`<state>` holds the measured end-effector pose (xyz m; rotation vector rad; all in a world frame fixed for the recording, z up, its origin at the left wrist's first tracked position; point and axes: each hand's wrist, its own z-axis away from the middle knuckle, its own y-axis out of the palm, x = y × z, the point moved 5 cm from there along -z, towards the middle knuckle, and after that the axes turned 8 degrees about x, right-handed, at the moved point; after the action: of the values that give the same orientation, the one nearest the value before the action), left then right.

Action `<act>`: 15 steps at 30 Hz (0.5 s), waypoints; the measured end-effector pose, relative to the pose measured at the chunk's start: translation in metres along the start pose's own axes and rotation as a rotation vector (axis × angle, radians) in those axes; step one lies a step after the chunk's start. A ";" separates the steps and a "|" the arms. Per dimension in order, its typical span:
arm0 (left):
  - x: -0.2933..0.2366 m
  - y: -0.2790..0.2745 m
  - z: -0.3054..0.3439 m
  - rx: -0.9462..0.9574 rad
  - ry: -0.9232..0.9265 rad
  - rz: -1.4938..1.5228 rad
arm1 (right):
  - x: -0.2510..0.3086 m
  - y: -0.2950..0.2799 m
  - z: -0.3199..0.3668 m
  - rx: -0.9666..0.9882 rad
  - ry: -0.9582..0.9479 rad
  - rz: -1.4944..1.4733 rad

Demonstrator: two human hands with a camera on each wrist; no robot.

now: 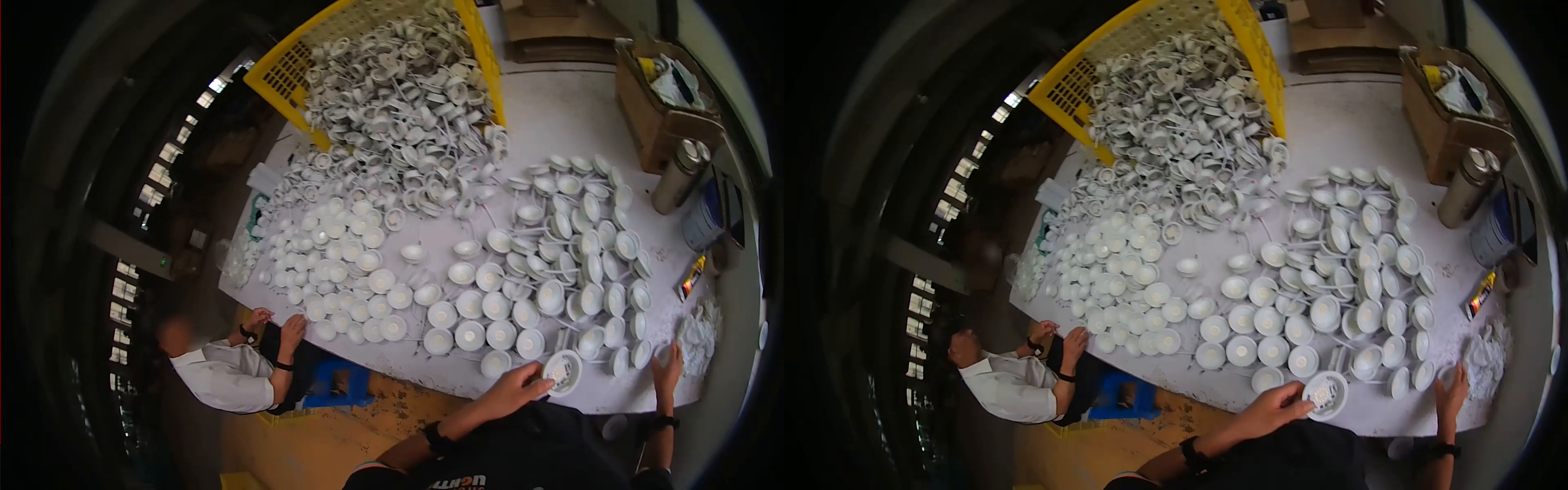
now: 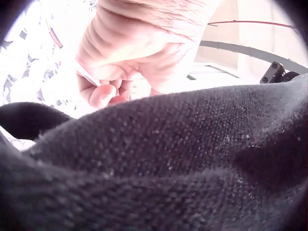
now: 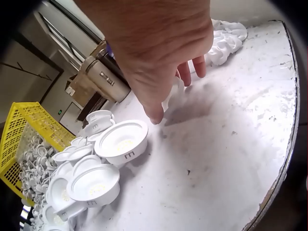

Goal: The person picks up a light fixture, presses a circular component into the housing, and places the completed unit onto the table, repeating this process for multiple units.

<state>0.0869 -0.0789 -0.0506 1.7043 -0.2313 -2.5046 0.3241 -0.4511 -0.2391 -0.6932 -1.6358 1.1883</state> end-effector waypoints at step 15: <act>0.011 -0.009 0.018 -0.156 0.138 0.005 | -0.006 -0.014 -0.011 0.190 0.020 0.017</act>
<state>0.0659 -0.0708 -0.0555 1.8000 -0.0271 -2.3204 0.3378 -0.4570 -0.2276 -0.5975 -1.4796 1.3255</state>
